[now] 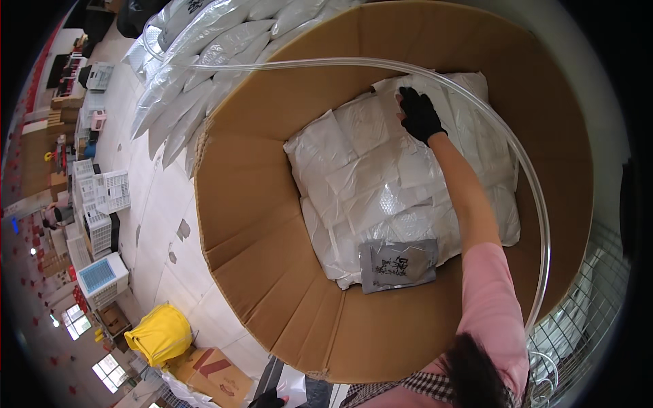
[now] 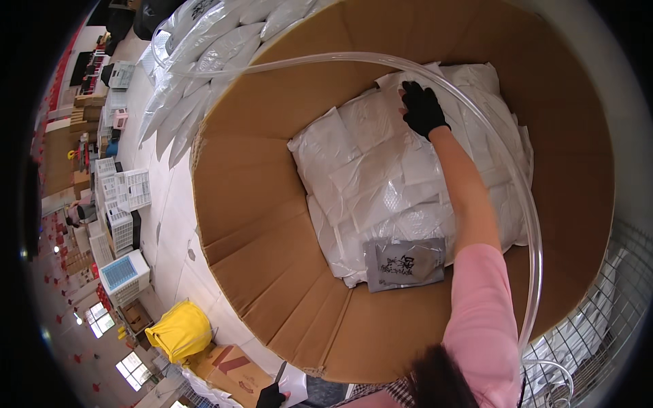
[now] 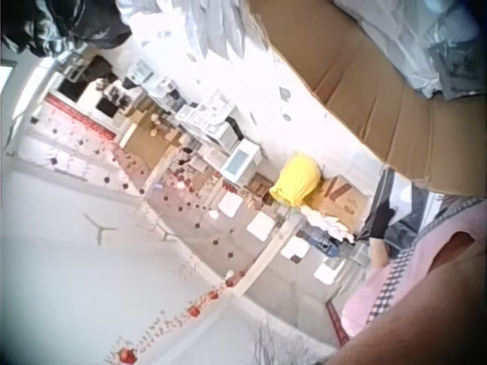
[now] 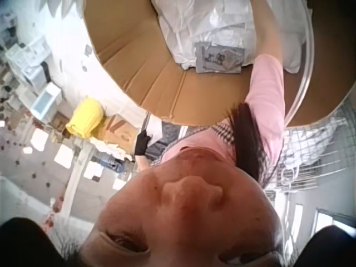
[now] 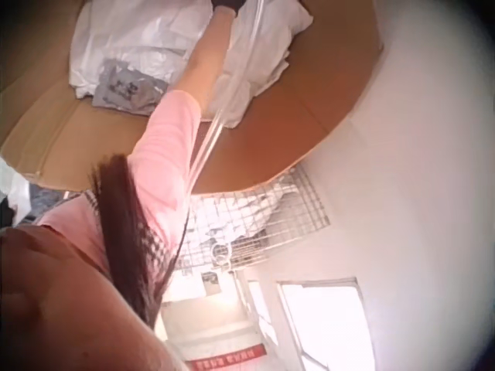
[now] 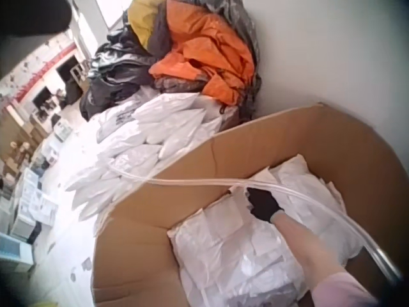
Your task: The person repeatedly picks up white padded envelopes from a large cardboard box, peels off the shipping labels, and places the envelopes into a black bin. The process is performed one at a time in a repetitive loop.
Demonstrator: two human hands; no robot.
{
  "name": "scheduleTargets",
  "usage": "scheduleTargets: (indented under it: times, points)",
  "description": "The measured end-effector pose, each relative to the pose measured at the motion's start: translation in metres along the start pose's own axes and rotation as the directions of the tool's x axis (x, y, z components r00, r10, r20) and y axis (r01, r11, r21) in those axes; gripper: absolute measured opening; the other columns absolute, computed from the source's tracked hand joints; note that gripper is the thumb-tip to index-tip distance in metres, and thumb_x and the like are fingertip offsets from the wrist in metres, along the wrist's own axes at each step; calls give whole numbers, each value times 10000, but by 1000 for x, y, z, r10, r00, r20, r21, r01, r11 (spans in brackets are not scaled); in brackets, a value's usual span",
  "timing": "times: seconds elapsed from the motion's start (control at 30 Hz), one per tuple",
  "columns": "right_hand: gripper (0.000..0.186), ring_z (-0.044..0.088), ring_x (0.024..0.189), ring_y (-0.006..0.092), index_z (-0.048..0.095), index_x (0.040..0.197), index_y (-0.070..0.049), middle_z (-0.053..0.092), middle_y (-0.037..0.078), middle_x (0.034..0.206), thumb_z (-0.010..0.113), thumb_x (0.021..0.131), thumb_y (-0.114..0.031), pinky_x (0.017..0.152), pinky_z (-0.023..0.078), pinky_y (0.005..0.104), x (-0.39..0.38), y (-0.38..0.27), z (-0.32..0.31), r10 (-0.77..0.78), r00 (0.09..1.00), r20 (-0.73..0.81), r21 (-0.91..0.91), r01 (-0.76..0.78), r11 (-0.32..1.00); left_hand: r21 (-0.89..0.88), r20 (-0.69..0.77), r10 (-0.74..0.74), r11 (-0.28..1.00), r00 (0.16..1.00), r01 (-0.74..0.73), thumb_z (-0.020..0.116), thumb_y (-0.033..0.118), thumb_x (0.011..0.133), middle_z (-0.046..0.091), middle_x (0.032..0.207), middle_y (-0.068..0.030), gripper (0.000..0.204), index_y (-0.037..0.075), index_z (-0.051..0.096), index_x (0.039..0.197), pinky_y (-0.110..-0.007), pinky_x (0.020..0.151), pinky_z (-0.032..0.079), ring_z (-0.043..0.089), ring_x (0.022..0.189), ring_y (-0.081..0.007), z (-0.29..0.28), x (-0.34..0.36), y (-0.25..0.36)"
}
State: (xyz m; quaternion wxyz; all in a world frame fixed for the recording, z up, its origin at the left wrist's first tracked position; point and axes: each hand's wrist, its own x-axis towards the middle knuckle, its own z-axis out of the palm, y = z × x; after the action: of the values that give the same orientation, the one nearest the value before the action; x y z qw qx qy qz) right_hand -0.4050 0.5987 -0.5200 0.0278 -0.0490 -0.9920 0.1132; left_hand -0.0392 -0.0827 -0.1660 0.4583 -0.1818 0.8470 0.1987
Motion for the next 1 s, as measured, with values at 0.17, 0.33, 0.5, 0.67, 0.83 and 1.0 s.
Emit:
scheduleTargets:
  times: [0.17, 0.33, 0.5, 0.67, 0.83, 1.0]
  points:
    - [632, 245, 1307, 308, 371, 1331, -282, 267, 148, 1414, 597, 752, -398, 1013, 150, 582, -53, 4, 6, 110, 993, 51, -140, -102, 985, -399, -24, -125, 911, 992, 105, 557, 70, 689, 565, 720, -34, 235, -38, 587, 896, -265, 565, 410, 473, 633, -117, 7, -5, 34]
    - [400, 410, 1178, 315, 585, 1076, -108, 459, 155, 1261, 636, 730, -303, 942, 331, 482, -115, 34, 12, 183, 982, 38, -10, -183, 983, -287, -39, -73, 956, 997, 59, 555, 73, 692, 569, 746, -35, 243, -39, 590, 905, -257, 591, 415, 486, 668, -114, 6, -5, -5]
    - [666, 518, 1019, 360, 479, 1133, -17, 517, 219, 1145, 698, 663, -435, 846, 424, 447, -70, -2, -15, 748, 657, -89, 164, -731, 662, -123, -121, -40, 992, 992, 25, 566, 101, 718, 599, 867, -115, 289, -58, 579, 958, -307, 688, 439, 542, 772, -195, 14, -11, 7]
    - [917, 543, 1036, 308, 359, 1276, 54, 510, 211, 1204, 753, 617, -449, 886, 429, 376, -61, -41, -13, 955, 260, 140, 468, -868, 167, -120, 83, -114, 985, 990, 123, 570, 115, 770, 493, 1196, -222, 445, -69, 491, 1167, -318, 886, 409, 497, 1061, -279, 9, -16, 11]
    - [524, 583, 931, 217, 552, 1090, 44, 609, 125, 1011, 726, 692, -248, 826, 476, 331, -89, -74, -26, 394, 645, 655, 756, -553, -350, -529, -272, -81, 845, 959, -79, 602, 48, 736, 573, 1110, -172, 433, -33, 480, 1143, -305, 798, 441, 557, 953, -198, 24, -20, 21]
    - [504, 602, 911, 214, 473, 1195, 15, 589, 124, 1073, 656, 745, -123, 785, 510, 336, -147, -151, -142, -4, 769, 640, 692, -578, -433, -12, -307, 341, 932, 888, -362, 550, 67, 723, 592, 1038, -179, 751, 131, 226, 1397, -330, 743, 464, 603, 873, -296, -15, -30, 89]
